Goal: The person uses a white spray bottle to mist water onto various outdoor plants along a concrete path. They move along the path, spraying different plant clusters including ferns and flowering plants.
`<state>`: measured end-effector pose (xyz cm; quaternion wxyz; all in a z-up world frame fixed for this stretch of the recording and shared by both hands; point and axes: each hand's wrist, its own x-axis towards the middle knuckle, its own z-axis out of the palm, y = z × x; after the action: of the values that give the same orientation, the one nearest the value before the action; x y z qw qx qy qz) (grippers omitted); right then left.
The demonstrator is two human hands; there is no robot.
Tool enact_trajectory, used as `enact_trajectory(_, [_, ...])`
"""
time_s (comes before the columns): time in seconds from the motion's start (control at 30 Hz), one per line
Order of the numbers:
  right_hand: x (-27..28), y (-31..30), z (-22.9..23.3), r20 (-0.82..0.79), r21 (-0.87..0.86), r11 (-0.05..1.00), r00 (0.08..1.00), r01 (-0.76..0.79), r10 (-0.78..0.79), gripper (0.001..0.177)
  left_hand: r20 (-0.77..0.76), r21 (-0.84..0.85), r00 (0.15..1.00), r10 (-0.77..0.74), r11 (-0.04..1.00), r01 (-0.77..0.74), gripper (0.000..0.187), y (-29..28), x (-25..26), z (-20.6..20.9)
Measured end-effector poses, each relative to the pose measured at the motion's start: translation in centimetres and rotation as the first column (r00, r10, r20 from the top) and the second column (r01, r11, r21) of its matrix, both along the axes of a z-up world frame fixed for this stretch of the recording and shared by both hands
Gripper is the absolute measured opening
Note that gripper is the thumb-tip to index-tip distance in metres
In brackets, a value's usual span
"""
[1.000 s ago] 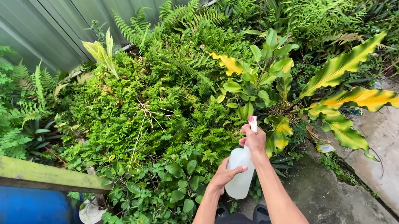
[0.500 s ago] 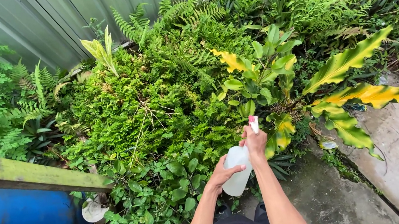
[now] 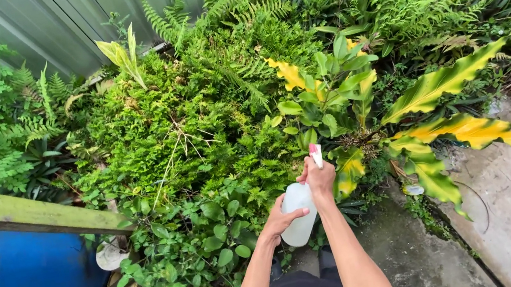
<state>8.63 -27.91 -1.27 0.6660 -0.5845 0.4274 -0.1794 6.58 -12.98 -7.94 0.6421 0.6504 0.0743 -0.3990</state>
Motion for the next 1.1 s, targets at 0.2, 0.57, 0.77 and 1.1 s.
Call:
enact_trajectory(0.2, [-0.1,-5.5,-1.4,0.007,-0.025,0.996,0.997,-0.083,0.083,0.021,0.030,0.005,0.997,0.067,0.998,-0.067,0.098,-5.4,-1.2,-0.4])
enact_trajectory(0.57, [-1.7,-10.2,-0.3,0.042,-0.005,0.954,0.953,-0.299,0.299,0.026,-0.063,-0.099,0.980,0.190,0.976,-0.195,0.101,-11.2,-4.5,-2.7])
enact_trajectory(0.77, [-3.7,-8.9,-0.2,-0.011,-0.056,0.975,0.977,-0.213,0.213,0.024,-0.022,-0.089,0.975,0.222,0.971,-0.224,0.101,-9.8,-6.0,-0.5])
enact_trajectory(1.1, [-8.6,-5.3,1.7,0.046,-0.101,0.945,0.948,-0.310,0.316,0.022,-0.015,-0.098,0.987,0.159,0.982,-0.160,0.103,-5.9,-10.3,-0.7])
